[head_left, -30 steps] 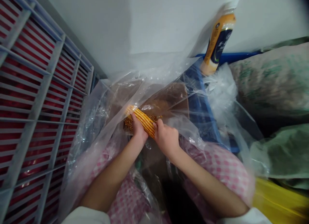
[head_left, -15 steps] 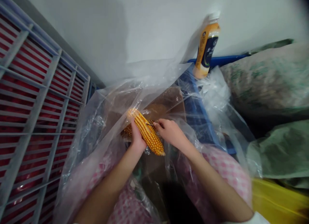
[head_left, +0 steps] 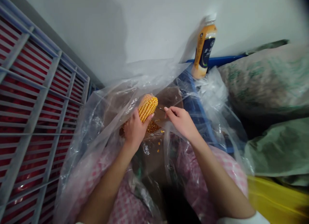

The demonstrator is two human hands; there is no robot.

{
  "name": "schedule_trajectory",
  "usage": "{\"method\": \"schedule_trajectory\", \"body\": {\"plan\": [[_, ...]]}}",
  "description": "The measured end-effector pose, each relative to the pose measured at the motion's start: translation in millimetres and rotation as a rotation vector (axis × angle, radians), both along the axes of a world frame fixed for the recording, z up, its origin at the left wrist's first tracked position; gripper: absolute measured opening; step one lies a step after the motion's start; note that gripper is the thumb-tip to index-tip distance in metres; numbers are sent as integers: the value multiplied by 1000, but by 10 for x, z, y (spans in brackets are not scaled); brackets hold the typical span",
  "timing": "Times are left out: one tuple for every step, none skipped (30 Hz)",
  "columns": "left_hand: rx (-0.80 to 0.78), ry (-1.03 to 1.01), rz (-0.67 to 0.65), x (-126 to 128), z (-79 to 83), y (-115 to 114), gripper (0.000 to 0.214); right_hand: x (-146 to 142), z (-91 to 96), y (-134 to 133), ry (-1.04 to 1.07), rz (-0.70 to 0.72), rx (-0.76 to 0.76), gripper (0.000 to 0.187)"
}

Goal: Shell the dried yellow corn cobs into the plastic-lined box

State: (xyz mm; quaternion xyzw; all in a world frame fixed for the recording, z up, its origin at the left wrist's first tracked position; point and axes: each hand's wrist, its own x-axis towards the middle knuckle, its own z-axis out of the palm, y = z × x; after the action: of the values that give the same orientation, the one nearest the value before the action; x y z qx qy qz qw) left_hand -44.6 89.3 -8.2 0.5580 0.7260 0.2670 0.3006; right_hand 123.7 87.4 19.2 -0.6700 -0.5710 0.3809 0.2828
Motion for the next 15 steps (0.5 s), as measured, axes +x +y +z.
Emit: {"method": "schedule_trajectory", "body": {"plan": [[6,59,-21,-25,30,2,61,12,13,0,19,-10,0,41],[13,42,-10,-48,60,8,57,20,27,0,33,-6,1,41],[23,-43,17,-66,87,21,51,21,43,-2,43,9,8,41],[9,-188,62,-78,112,40,45,16,57,-5,46,28,21,41],[-45,-371,118,-85,135,62,40,5,71,-9,44,49,35,40],[-127,-562,188,-86,158,86,38,-8,83,-13,39,69,50,39],[-229,-737,263,-83,180,108,40,-23,92,-18,34,86,63,37],[-334,-878,330,-77,202,126,42,-35,100,-23,29,101,71,36],[-426,-974,379,-69,223,139,45,-45,106,-28,27,118,75,34],[-496,-1027,408,-60,242,145,47,-51,110,-32,26,137,77,32],[-540,-1048,414,-52,258,145,48,-52,115,-36,27,160,79,30],[-561,-1052,407,-43,269,140,48,-51,120,-39,31,187,80,29],[-572,-1052,395,-35,274,134,48,-48,127,-42,38,219,77,29],[-575,-1052,388,-27,272,126,49,-43,135,-46,50,253,71,28],[-568,-1062,385,-19,264,120,48,-38,144,-50,68,290,62,28]]}}
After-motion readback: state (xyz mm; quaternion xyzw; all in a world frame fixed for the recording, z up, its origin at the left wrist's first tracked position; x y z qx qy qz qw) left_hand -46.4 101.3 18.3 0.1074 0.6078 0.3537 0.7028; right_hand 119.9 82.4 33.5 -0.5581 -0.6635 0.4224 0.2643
